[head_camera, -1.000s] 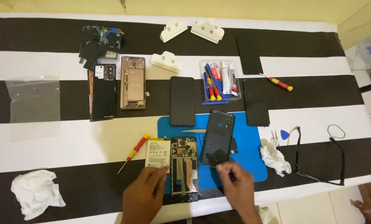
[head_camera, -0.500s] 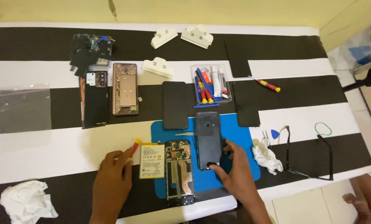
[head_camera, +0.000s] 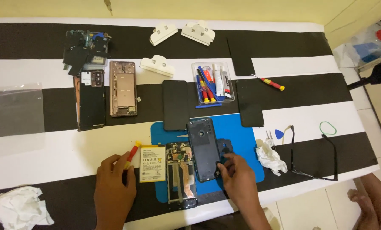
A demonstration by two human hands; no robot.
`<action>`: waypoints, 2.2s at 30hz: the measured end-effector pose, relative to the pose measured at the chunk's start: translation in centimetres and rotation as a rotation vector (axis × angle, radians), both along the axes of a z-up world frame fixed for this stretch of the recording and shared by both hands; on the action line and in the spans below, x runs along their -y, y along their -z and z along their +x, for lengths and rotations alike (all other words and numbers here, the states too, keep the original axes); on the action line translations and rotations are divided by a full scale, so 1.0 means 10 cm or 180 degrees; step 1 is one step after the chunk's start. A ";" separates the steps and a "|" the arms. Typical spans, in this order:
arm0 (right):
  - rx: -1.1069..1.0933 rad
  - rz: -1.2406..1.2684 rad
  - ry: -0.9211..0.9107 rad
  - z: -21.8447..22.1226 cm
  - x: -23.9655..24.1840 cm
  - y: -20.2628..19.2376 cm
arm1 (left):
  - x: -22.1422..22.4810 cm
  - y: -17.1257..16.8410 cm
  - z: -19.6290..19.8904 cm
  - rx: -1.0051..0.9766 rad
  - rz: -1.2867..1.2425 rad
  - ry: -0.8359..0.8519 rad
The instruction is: Disassembling a mobile phone, removing internal components with a screwdriver, and cleaning parts with a cloth.
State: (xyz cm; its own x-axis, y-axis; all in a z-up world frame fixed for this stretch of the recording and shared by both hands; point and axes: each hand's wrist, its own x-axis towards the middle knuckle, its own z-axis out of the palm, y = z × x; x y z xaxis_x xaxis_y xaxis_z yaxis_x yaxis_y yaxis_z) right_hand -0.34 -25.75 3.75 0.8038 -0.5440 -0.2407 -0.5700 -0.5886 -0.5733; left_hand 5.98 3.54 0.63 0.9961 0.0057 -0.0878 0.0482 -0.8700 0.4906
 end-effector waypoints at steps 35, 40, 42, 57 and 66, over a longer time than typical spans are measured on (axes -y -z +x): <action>-0.0355 0.0899 0.1459 -0.76 0.98 -0.25 | 1.86 0.04 0.24 0.0851 -0.0139 0.2768; -0.0370 0.0904 0.1452 -0.79 0.97 -0.21 | 1.90 0.06 0.27 0.1205 0.0027 0.2682; -0.0298 0.0828 0.1357 -0.79 0.97 -0.20 | 1.92 0.09 0.32 0.1295 0.0043 0.2596; -0.0403 0.0354 0.0748 -0.44 0.73 -0.24 | 1.91 0.13 0.82 0.1246 0.0115 0.2279; -0.0349 0.0300 0.0711 -0.28 0.60 -0.30 | 1.44 -0.30 0.65 0.0497 -0.0486 0.2088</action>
State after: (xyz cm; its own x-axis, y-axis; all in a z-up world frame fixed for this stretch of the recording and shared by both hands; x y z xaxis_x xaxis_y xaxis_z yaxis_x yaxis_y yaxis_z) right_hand -3.11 -31.79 6.79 0.6328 -0.6759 -0.3778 -0.7415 -0.3882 -0.5473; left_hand 12.44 -10.84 3.61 0.7906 -0.6033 0.1050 -0.5455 -0.6159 0.5684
